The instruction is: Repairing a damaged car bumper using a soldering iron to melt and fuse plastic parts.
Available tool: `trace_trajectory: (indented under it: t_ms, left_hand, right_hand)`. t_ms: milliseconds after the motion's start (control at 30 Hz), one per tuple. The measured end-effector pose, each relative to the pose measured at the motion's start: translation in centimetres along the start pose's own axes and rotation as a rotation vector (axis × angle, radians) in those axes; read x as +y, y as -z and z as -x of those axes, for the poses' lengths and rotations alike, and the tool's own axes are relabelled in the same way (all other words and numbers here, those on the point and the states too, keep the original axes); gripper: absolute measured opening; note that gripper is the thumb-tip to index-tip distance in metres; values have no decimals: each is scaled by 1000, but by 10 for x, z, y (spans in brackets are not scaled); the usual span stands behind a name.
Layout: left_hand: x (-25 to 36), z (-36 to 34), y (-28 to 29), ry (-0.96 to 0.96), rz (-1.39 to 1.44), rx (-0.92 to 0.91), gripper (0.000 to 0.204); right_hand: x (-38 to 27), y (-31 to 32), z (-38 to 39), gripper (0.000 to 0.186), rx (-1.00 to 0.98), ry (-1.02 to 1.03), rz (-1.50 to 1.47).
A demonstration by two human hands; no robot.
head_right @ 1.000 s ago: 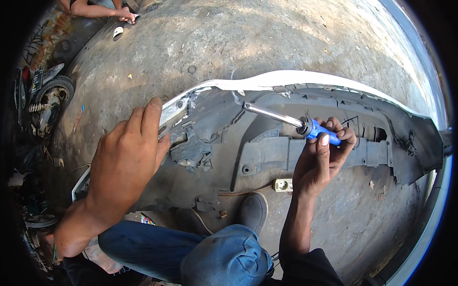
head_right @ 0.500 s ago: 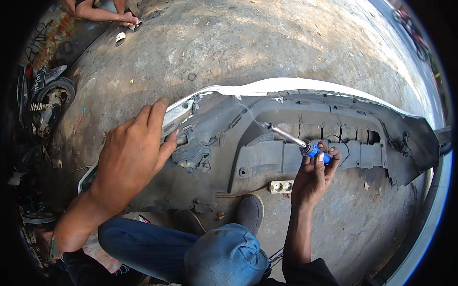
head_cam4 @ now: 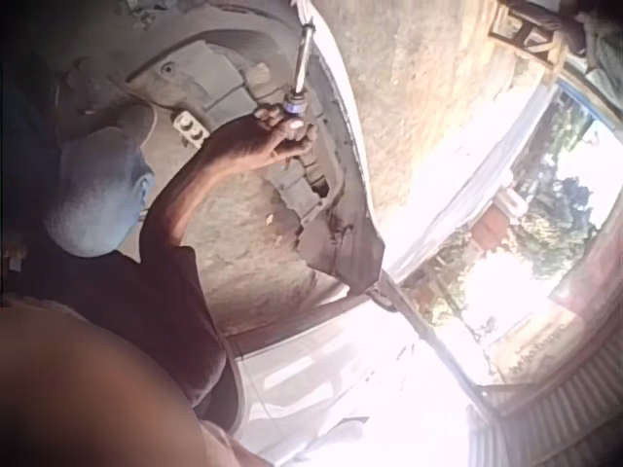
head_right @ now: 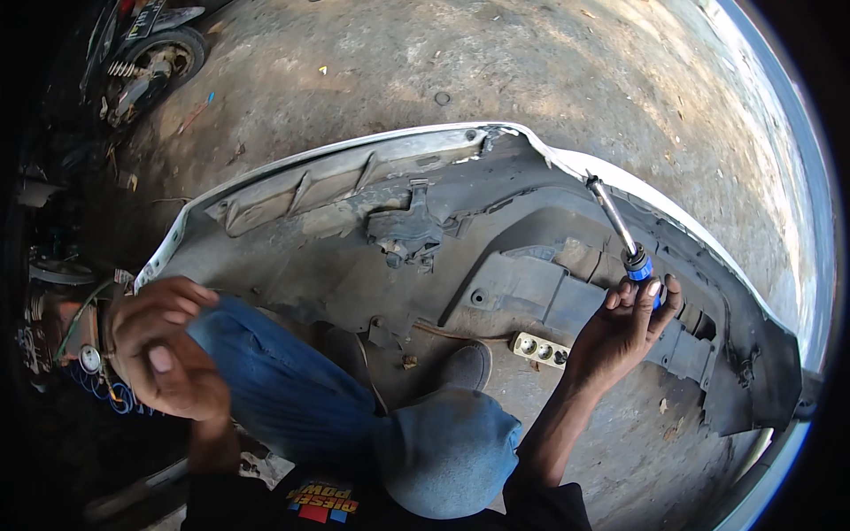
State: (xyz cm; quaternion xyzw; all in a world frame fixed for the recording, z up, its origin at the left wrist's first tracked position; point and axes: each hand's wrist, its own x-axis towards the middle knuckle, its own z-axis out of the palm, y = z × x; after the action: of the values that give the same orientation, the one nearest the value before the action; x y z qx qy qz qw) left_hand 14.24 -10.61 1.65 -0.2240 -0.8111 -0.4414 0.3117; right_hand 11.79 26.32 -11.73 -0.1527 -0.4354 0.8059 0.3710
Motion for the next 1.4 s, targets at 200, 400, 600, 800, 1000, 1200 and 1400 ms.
trace_trajectory:
  t_ms: [200,400,600,800,1000,1200,1400]
  left_hand:
    - [-4,33,-31,745,382,63,40]
    - [-19,2,-28,877,612,139,46]
    - [-23,-3,-24,832,581,33,40]
    - [-28,3,-32,804,568,107,36]
    - [-29,-4,-30,741,464,83,37]
    - [-30,-3,-34,780,602,127,44]
    - [-22,-10,-38,804,524,117,45]
  right_hand:
    - [-9,-57,4,26,-267,86,-47]
    - [-11,-74,8,27,-424,128,-32]
    - [-10,-77,16,36,-502,83,-90]
    - [-2,-84,20,28,-440,131,-12]
    - [2,-85,19,28,-403,124,-6]
    - [2,-84,19,29,-367,124,8]
    - [1,-81,14,29,-378,117,-39]
